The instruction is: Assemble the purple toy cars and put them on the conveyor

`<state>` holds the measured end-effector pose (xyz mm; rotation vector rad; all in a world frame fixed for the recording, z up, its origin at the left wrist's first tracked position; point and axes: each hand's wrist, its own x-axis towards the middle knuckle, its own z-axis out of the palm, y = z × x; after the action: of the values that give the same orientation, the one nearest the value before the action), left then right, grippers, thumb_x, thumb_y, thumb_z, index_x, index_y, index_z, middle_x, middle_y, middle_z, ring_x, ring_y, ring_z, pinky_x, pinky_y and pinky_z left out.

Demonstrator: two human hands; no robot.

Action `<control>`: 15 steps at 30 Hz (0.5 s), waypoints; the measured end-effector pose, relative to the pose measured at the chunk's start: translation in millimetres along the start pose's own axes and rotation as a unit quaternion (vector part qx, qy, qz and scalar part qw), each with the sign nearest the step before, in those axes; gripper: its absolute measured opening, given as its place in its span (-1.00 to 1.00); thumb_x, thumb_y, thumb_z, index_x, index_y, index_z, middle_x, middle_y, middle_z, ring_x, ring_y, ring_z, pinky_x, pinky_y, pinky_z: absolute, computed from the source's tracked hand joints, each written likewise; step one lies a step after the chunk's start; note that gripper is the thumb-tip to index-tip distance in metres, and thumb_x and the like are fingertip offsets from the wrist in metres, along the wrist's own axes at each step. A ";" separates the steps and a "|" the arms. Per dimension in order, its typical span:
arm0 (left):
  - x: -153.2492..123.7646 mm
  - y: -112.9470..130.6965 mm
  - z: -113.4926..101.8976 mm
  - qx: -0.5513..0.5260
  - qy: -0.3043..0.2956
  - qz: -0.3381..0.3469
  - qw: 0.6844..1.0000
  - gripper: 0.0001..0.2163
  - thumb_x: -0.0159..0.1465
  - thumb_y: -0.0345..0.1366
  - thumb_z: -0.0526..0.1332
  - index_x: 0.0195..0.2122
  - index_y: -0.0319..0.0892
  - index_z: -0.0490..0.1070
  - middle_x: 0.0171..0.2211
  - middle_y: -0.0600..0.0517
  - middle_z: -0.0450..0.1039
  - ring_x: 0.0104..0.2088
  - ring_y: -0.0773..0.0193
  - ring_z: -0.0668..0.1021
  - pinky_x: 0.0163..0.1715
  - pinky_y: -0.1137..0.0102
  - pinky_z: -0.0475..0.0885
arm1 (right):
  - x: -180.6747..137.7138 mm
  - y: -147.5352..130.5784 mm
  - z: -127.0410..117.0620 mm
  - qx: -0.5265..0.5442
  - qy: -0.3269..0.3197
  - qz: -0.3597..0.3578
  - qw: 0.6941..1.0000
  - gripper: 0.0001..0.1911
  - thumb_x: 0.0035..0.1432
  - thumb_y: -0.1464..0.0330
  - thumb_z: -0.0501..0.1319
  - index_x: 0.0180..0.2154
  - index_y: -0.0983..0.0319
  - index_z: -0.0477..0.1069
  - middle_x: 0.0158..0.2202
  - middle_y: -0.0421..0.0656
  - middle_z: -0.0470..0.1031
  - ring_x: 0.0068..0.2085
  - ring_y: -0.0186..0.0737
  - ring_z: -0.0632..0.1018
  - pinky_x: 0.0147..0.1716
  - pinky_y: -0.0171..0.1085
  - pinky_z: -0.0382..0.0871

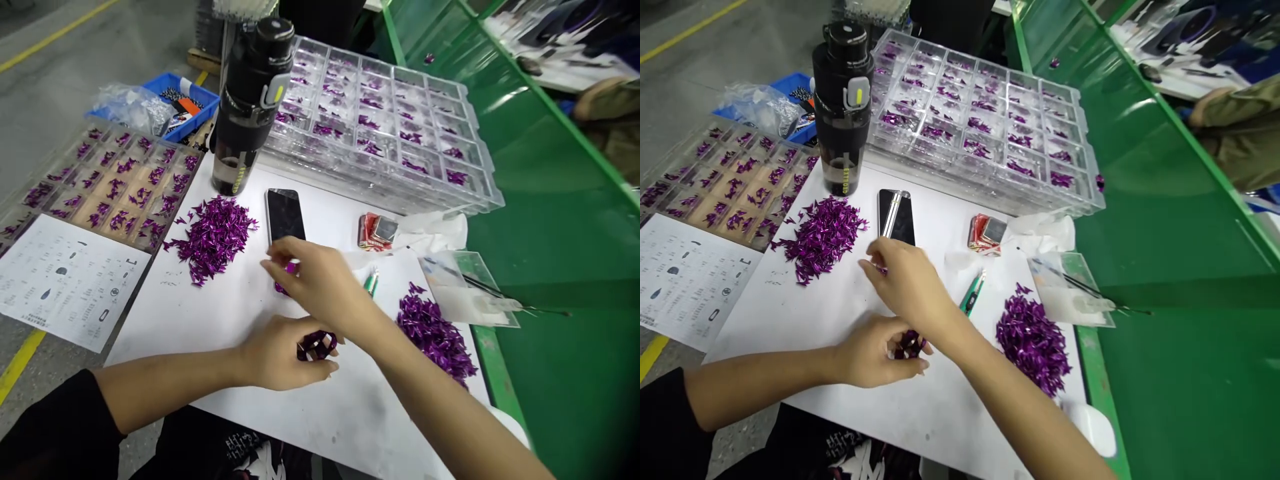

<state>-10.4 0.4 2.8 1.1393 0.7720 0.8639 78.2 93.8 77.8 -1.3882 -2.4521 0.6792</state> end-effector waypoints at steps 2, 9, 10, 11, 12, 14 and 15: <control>0.9 -1.0 -0.2 -0.016 0.005 -0.008 1.000 -0.78 0.14 -0.36 0.35 -0.16 -0.14 0.48 -0.31 0.00 0.56 -0.38 0.23 0.59 -0.37 0.38 0.48 | 30.1 -8.6 18.1 -0.032 -0.057 0.001 0.998 -0.92 0.28 0.37 0.23 -0.18 0.22 0.44 -0.19 -0.05 0.59 -0.23 -0.10 0.58 -0.26 -0.18 0.43; 3.1 0.5 -0.7 -0.010 0.002 -0.020 1.000 -0.72 0.12 -0.40 0.37 -0.12 -0.14 0.51 -0.31 0.00 0.58 -0.38 0.25 0.58 -0.32 0.36 0.50 | 61.4 -6.4 39.0 -0.051 -0.096 0.017 0.994 -0.91 0.18 0.54 0.22 -0.30 0.25 0.39 -0.18 0.01 0.53 -0.20 -0.08 0.54 -0.24 -0.19 0.38; 2.8 0.5 -0.5 -0.011 0.001 -0.023 1.000 -0.72 0.12 -0.40 0.37 -0.12 -0.14 0.51 -0.31 0.00 0.58 -0.38 0.25 0.58 -0.32 0.36 0.50 | 58.9 -6.6 35.4 -0.045 -0.095 0.021 0.994 -0.90 0.18 0.55 0.22 -0.32 0.24 0.38 -0.22 -0.03 0.54 -0.21 -0.11 0.54 -0.25 -0.20 0.38; 2.4 0.2 -0.2 -0.018 0.000 -0.027 0.999 -0.72 0.12 -0.41 0.37 -0.12 -0.14 0.50 -0.30 -0.01 0.58 -0.38 0.25 0.59 -0.33 0.36 0.50 | 55.0 -6.9 30.5 -0.039 -0.095 0.026 0.994 -0.89 0.19 0.55 0.21 -0.33 0.23 0.38 -0.26 -0.07 0.55 -0.24 -0.13 0.55 -0.26 -0.22 0.38; 1.9 -0.2 0.2 -0.032 -0.002 -0.033 0.999 -0.71 0.13 -0.40 0.38 -0.11 -0.14 0.50 -0.28 -0.02 0.57 -0.37 0.25 0.60 -0.34 0.37 0.51 | 49.4 -7.1 24.4 -0.031 -0.093 0.034 0.995 -0.89 0.20 0.53 0.21 -0.33 0.23 0.38 -0.31 -0.11 0.56 -0.28 -0.16 0.55 -0.30 -0.24 0.38; 1.5 -0.5 0.6 -0.084 -0.003 -0.052 0.995 -0.67 0.12 -0.36 0.42 -0.08 -0.15 0.47 -0.23 -0.04 0.56 -0.36 0.25 0.62 -0.38 0.38 0.52 | 31.7 -6.1 10.4 0.007 -0.067 0.046 0.997 -0.92 0.24 0.49 0.22 -0.31 0.21 0.40 -0.38 -0.17 0.57 -0.36 -0.22 0.56 -0.36 -0.27 0.39; 1.6 0.0 0.5 -0.116 0.004 -0.063 0.991 -0.64 0.10 -0.33 0.44 -0.08 -0.15 0.46 -0.21 -0.04 0.55 -0.36 0.24 0.62 -0.40 0.39 0.53 | 19.5 -4.3 3.5 0.035 -0.035 0.049 0.998 -0.95 0.25 0.45 0.23 -0.29 0.20 0.43 -0.39 -0.20 0.58 -0.38 -0.24 0.57 -0.38 -0.27 0.40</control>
<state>-9.3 1.6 2.7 0.8734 0.7206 0.8289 63.3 107.7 76.7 -1.4885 -2.4006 0.8422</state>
